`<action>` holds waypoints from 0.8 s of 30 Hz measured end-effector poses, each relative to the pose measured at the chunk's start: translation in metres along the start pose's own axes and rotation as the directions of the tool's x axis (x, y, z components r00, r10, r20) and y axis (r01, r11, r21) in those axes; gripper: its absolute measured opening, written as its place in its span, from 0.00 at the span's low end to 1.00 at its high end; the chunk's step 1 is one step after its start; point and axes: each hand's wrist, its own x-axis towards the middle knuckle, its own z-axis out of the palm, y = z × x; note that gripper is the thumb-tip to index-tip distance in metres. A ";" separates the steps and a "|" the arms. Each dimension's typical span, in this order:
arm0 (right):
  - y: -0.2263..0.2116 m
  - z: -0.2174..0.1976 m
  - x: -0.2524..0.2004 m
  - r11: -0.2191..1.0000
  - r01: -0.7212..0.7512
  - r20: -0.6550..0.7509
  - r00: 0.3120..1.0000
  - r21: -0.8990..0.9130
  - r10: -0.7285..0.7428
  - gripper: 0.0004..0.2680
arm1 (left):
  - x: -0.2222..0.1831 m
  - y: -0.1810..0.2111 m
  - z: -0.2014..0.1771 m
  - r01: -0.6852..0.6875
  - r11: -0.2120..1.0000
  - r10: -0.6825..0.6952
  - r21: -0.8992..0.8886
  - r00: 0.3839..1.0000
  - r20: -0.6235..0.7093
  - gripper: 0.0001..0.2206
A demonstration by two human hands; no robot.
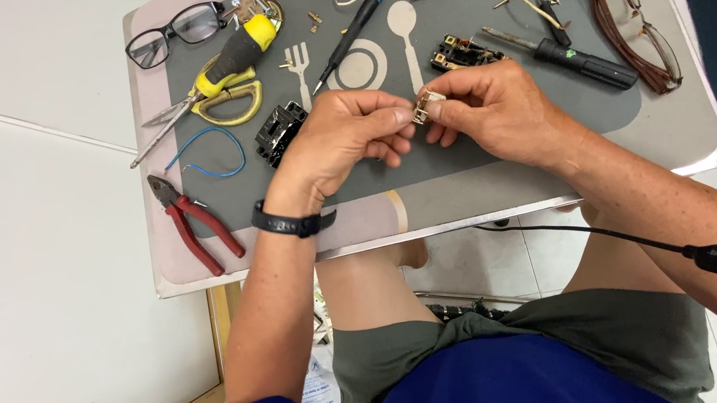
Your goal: Disassembling a small electronic component to remove and inspect internal metal contacts and plastic parts.
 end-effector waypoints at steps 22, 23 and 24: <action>-0.010 0.004 0.005 0.968 -0.212 -0.146 0.971 -0.137 0.192 0.05 | -0.018 0.007 0.001 -0.055 0.940 0.155 0.337 0.949 -0.276 0.12; -0.005 0.002 0.003 0.983 -0.179 -0.155 0.973 -0.047 0.170 0.04 | -0.016 0.001 -0.005 -0.084 0.877 0.241 0.473 0.928 -0.282 0.11; 0.000 -0.001 0.001 0.989 -0.143 -0.167 0.975 0.044 0.149 0.05 | -0.014 -0.006 -0.011 -0.104 0.793 0.327 0.600 0.904 -0.275 0.11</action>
